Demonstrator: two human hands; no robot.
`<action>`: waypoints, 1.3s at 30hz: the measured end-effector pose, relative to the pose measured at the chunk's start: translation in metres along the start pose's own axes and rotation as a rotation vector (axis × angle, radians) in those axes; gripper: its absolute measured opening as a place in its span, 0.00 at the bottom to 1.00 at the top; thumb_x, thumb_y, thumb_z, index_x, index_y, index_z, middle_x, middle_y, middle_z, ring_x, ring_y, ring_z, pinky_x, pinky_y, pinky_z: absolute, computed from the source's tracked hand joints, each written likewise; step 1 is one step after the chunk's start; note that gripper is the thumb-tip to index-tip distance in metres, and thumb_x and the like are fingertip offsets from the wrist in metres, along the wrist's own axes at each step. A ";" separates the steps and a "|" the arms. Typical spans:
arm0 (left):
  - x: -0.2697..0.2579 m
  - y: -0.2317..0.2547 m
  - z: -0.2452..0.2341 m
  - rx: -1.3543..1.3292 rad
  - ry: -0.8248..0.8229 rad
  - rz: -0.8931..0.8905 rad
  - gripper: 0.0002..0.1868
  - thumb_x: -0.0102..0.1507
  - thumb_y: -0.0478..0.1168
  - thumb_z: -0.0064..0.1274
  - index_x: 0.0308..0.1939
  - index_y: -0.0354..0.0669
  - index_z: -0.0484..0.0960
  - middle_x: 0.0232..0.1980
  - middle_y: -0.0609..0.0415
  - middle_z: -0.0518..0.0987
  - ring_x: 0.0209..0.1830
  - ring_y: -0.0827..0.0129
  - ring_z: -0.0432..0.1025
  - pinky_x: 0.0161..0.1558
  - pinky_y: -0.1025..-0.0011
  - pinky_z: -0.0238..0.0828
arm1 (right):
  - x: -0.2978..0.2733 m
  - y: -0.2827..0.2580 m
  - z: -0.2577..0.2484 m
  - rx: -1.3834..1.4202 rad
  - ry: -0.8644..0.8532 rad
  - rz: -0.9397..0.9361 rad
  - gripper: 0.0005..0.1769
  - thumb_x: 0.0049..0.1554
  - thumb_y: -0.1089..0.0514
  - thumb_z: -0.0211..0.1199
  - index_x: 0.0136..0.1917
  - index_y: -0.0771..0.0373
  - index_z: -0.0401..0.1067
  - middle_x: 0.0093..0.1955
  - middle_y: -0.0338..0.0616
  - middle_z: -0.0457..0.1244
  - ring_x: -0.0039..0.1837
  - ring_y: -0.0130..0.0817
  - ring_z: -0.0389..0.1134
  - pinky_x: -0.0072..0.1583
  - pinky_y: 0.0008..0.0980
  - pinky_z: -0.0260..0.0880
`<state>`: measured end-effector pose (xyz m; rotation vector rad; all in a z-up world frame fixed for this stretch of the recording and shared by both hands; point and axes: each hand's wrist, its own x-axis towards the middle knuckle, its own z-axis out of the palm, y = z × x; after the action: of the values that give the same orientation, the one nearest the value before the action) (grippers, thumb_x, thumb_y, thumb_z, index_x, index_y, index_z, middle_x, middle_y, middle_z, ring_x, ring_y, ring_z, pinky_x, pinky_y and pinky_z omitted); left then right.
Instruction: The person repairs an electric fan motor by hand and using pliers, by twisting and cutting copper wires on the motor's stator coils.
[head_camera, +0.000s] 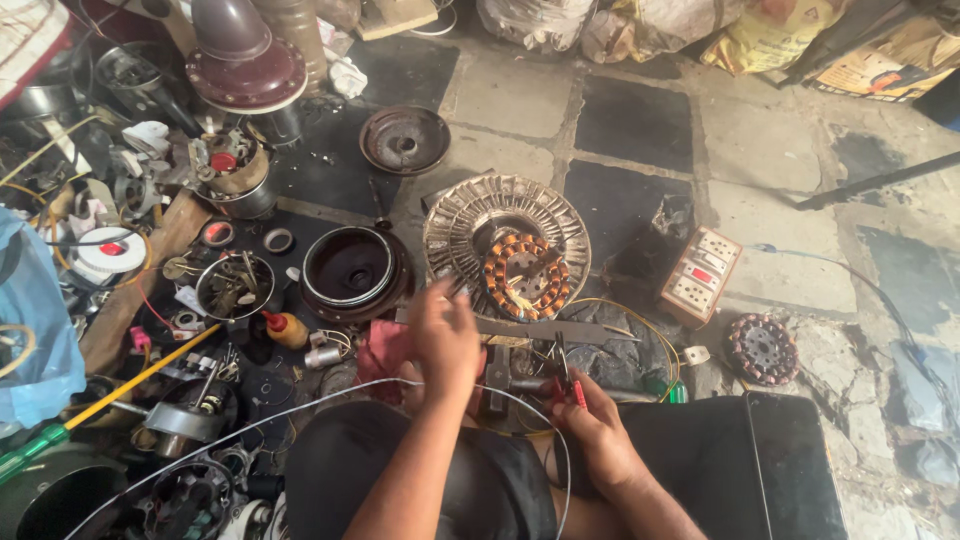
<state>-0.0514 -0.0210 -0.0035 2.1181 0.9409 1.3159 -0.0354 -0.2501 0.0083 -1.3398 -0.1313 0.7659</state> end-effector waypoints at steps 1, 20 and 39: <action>-0.001 0.013 0.001 -0.222 -0.165 -0.059 0.18 0.64 0.36 0.58 0.58 0.38 0.78 0.55 0.44 0.80 0.48 0.59 0.77 0.46 0.68 0.75 | 0.001 -0.002 -0.002 0.000 0.002 0.001 0.33 0.52 0.60 0.58 0.71 0.67 0.65 0.55 0.43 0.67 0.54 0.33 0.65 0.57 0.33 0.65; 0.013 0.038 0.015 -0.662 -0.529 -0.143 0.07 0.66 0.34 0.53 0.46 0.37 0.82 0.39 0.50 0.86 0.38 0.68 0.80 0.43 0.71 0.74 | 0.051 -0.103 0.038 -1.399 0.198 -0.805 0.44 0.39 0.54 0.70 0.70 0.58 0.67 0.64 0.54 0.61 0.65 0.57 0.61 0.66 0.53 0.62; 0.012 0.036 0.019 -0.595 -0.479 -0.075 0.06 0.64 0.34 0.57 0.44 0.35 0.83 0.41 0.46 0.86 0.42 0.58 0.82 0.45 0.66 0.75 | 0.049 -0.093 0.040 -1.400 0.222 -0.633 0.43 0.37 0.55 0.75 0.66 0.57 0.68 0.54 0.55 0.60 0.60 0.57 0.64 0.59 0.51 0.68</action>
<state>-0.0196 -0.0360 0.0205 1.7757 0.3616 0.8440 0.0202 -0.1922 0.0863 -2.4754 -0.9942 -0.1530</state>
